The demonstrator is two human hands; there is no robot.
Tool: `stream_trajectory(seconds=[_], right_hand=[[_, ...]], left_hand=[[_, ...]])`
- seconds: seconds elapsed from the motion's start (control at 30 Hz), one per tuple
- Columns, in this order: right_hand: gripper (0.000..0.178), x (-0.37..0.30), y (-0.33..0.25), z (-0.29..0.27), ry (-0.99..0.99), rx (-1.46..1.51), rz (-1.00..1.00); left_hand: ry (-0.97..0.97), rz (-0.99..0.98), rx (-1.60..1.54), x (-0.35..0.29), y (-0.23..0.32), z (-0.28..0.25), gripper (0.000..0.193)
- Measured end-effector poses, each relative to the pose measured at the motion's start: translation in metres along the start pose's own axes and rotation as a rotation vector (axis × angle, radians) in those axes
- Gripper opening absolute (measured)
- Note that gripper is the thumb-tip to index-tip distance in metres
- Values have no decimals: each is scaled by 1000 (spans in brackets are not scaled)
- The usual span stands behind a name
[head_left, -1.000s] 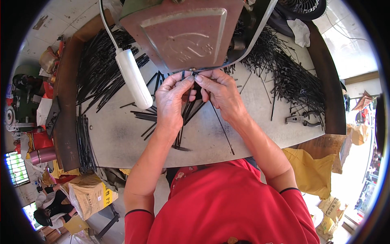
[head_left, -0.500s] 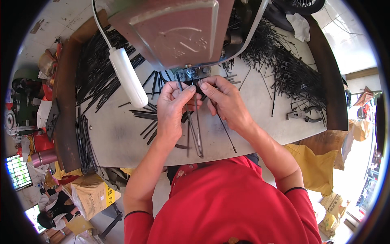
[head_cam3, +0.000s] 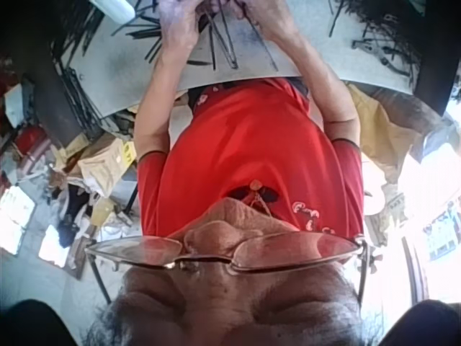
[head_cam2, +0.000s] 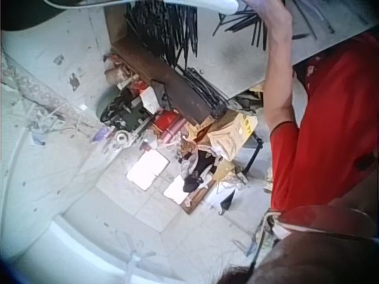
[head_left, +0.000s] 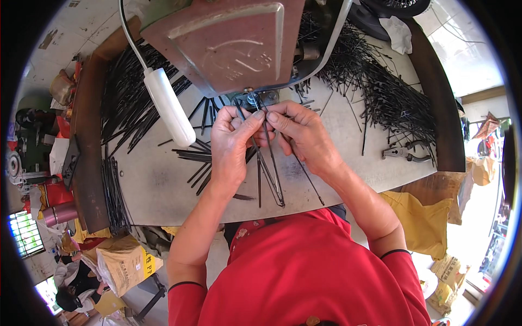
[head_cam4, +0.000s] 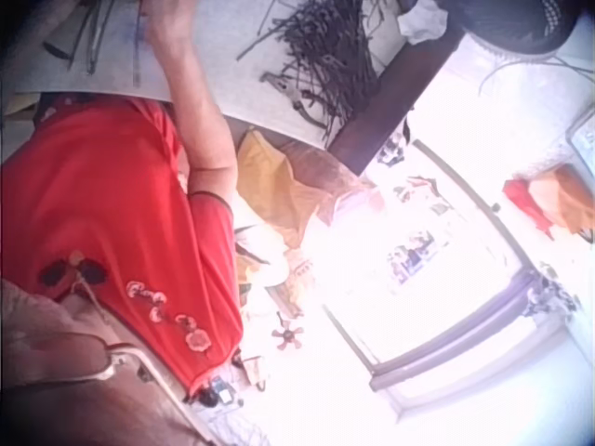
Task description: The person repeatedly picks up thin black metal rods from a pile on a workbench and inserts them into a manual bending machine. They operate the machine to bend the rods and then place the finished pieces into a separate pile. The person occasionally uses pliers to adjust the rods during the process.
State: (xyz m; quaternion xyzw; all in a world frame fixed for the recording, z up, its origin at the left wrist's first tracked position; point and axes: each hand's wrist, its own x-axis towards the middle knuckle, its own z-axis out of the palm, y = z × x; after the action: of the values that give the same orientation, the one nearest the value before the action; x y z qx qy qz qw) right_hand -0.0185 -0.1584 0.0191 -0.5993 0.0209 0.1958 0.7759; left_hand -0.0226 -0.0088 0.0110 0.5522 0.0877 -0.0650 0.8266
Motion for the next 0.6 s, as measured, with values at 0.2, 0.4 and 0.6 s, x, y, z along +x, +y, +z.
stream_trajectory(seconds=[0.2, 0.4, 0.6], right_hand=[[20, 16, -5, -4, -37, 56, 37], [22, 21, 4, 2, 0, 56, 0], [21, 14, 8, 5, 40, 97, -3]], left_hand=[[55, 66, -28, 8, -2, 4, 20], [108, 107, -96, 16, -12, 5, 21], [140, 92, -113, 9, -14, 7, 21]])
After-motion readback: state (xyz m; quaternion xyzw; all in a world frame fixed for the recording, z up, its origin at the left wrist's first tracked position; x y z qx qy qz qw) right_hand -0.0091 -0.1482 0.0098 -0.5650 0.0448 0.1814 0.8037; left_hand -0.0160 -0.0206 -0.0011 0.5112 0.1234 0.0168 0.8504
